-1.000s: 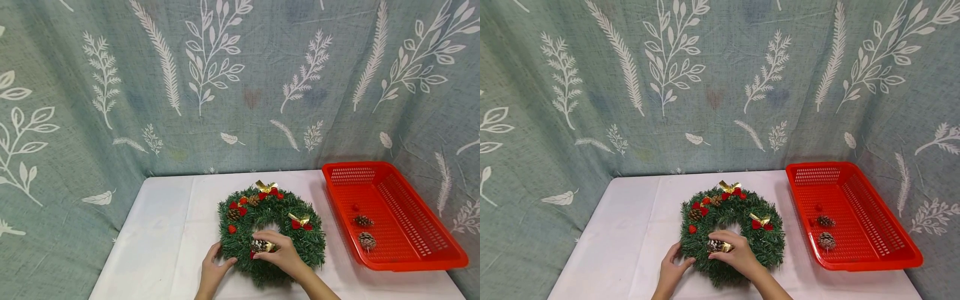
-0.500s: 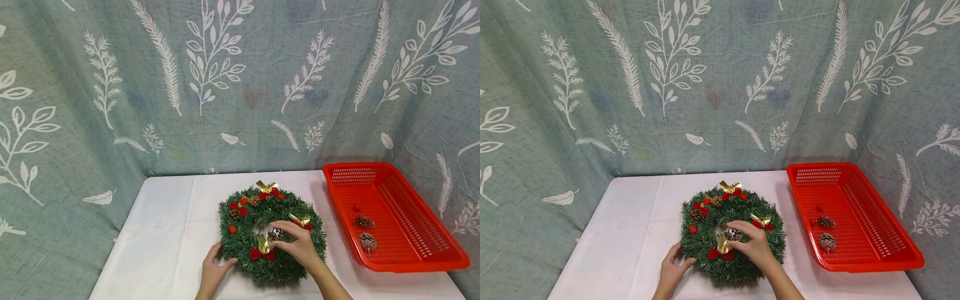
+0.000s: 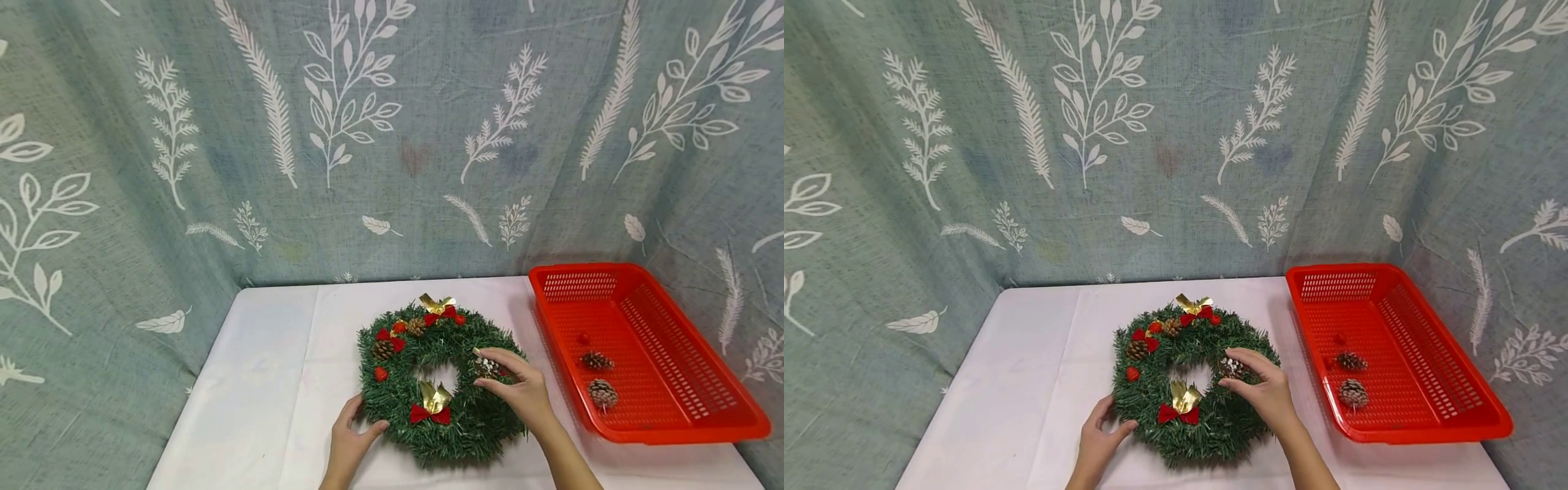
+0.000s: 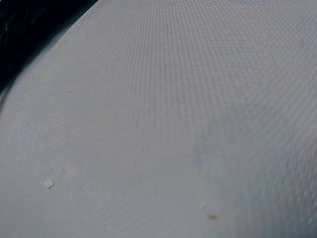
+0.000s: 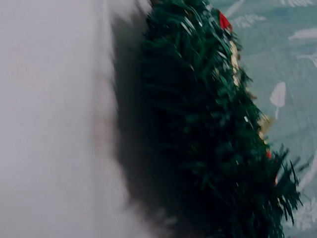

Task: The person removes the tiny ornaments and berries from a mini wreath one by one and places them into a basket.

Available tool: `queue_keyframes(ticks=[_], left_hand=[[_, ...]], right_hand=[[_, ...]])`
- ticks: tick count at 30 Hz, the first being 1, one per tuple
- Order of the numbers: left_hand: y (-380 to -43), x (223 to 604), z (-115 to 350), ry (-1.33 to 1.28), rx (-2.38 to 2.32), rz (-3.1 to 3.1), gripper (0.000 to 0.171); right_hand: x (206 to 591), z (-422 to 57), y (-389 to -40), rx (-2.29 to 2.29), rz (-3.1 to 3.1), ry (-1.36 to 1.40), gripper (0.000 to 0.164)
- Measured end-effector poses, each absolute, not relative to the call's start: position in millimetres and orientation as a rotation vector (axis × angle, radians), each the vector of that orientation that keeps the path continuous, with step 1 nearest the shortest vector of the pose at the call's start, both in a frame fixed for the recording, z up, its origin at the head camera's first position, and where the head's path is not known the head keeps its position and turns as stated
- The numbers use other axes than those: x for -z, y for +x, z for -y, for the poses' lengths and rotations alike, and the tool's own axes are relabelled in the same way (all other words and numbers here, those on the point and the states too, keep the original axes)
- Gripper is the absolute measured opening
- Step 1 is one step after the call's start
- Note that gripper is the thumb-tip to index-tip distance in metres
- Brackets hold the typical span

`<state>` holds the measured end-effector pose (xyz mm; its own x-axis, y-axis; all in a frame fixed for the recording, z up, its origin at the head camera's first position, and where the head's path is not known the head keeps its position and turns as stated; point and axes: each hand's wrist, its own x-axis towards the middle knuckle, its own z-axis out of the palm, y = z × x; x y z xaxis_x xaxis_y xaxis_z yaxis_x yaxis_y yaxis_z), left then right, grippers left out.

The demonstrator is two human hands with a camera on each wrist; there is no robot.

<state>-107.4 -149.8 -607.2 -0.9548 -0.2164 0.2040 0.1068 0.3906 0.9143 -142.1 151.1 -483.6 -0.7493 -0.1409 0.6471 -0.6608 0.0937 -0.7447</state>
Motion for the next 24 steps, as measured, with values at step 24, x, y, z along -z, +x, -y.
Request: queue_keyframes(ticks=[24], left_hand=[[-106, 605, 150, 0.11, 1.648, 2.352, 0.061]], right_hand=[[483, -216, -143, -1.603, 1.97, 0.418, 0.052]])
